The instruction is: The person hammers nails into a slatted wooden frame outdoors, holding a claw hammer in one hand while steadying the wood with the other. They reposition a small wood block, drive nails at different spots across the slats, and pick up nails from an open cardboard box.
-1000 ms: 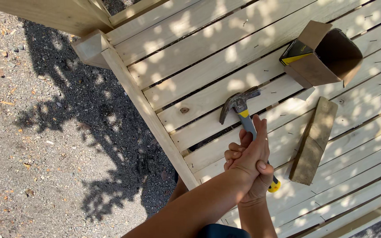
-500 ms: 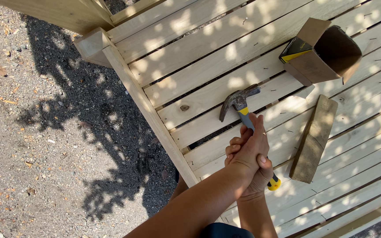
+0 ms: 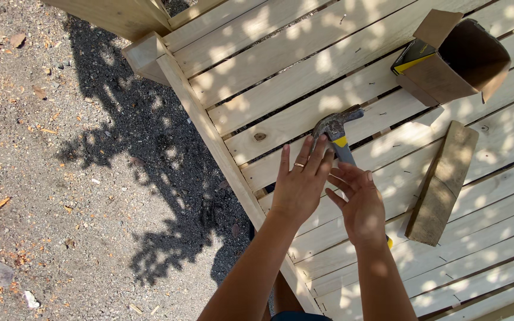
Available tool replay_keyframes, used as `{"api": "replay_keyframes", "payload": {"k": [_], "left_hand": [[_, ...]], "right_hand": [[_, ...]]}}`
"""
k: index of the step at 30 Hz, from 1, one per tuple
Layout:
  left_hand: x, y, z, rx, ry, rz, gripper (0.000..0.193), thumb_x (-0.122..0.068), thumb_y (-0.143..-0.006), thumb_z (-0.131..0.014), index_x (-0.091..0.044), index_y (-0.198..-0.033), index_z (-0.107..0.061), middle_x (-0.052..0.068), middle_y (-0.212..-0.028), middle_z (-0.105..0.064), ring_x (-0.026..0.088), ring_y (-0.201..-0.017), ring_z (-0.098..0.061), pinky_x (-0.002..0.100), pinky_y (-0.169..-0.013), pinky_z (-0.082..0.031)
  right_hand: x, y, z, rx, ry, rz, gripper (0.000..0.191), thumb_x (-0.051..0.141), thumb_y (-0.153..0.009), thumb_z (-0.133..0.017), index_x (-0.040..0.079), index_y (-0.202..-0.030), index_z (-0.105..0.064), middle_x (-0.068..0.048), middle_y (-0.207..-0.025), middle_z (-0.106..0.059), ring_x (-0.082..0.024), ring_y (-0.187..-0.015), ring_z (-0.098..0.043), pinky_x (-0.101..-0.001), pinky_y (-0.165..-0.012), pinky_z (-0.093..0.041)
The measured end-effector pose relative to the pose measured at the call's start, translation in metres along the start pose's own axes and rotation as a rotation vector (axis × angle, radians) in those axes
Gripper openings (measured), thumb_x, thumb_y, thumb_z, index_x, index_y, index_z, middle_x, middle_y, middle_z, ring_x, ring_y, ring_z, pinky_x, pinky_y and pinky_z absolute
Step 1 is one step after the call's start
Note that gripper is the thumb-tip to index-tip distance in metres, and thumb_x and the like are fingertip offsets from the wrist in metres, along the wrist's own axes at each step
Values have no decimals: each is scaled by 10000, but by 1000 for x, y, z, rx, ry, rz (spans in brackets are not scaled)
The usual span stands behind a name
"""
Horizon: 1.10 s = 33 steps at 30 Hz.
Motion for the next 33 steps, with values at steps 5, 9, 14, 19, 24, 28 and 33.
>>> {"api": "replay_keyframes", "payload": {"k": [5, 9, 14, 19, 24, 28, 33], "left_hand": [[115, 59, 15, -56, -219, 538, 636, -262, -957, -555, -96, -1554, -414, 143, -1666, -258, 390, -1520, -302, 642, -1167, -266], [155, 78, 4, -258, 309, 924, 696, -393, -1048, -416, 36, -1584, -302, 237, -1586, -321, 463, -1412, -407, 577, -1151, -335], [148, 72, -31, -172, 528, 1199, 609, -502, -1062, -224, -149, -1312, -652, 99, -1334, -664, 390, -1235, -617, 561, -1094, -435], [143, 66, -30, -174, 383, 1165, 592, -453, -1052, -204, -161, -1215, -693, 104, -1213, -718, 395, -1183, -631, 770, -1153, -126], [143, 62, -25, -155, 404, 1160, 612, -454, -1047, -177, -163, -1225, -685, 142, -1141, -731, 423, -1138, -644, 776, -1159, -33], [142, 63, -28, -152, 448, 1165, 640, -470, -1032, -158, -174, -1214, -696, 144, -1032, -758, 423, -1117, -656, 756, -1177, 23], [142, 65, -34, -108, 448, 1204, 677, -487, -1047, -127, -181, -1195, -712, 137, -1020, -758, 418, -1116, -664, 730, -1203, 40]], "right_hand": [[17, -39, 33, -248, 1279, 556, 490, 295, -880, -787, 27, -1260, -632, -164, -1145, -670, -329, -1100, -607, -470, -961, -475], [0, -63, 42, -147, 1489, 678, 505, 311, -834, -851, -11, -1140, -611, -170, -1015, -664, -368, -961, -598, -522, -949, -456], [-2, -58, 43, -213, 1441, 713, 337, 219, -941, -766, -27, -1101, -600, -191, -1031, -651, -370, -893, -611, -489, -766, -502], [-20, -6, 29, 52, 1155, 524, 232, 223, -1037, -623, -9, -1038, -608, -115, -684, -587, -270, -576, -534, -373, -556, -454], [-65, 22, 7, 244, 1166, 317, 315, 289, -1021, -589, -11, -925, -613, -135, -572, -578, -271, -481, -542, -372, -487, -434], [-77, 29, -6, 318, 1185, 490, 305, 283, -983, -578, -17, -1035, -603, -150, -539, -575, -306, -446, -588, -401, -459, -459], [-82, 29, -30, 385, 1355, 553, 288, 281, -1006, -592, 1, -936, -588, -166, -575, -599, -379, -501, -604, -444, -475, -461]]}}
Point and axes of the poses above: each hand's wrist, its own y-axis away from the middle knuckle, its own z-axis out of the back of the hand, x = y × z, the point moved 4 cm from there along -y, towards the middle knuckle
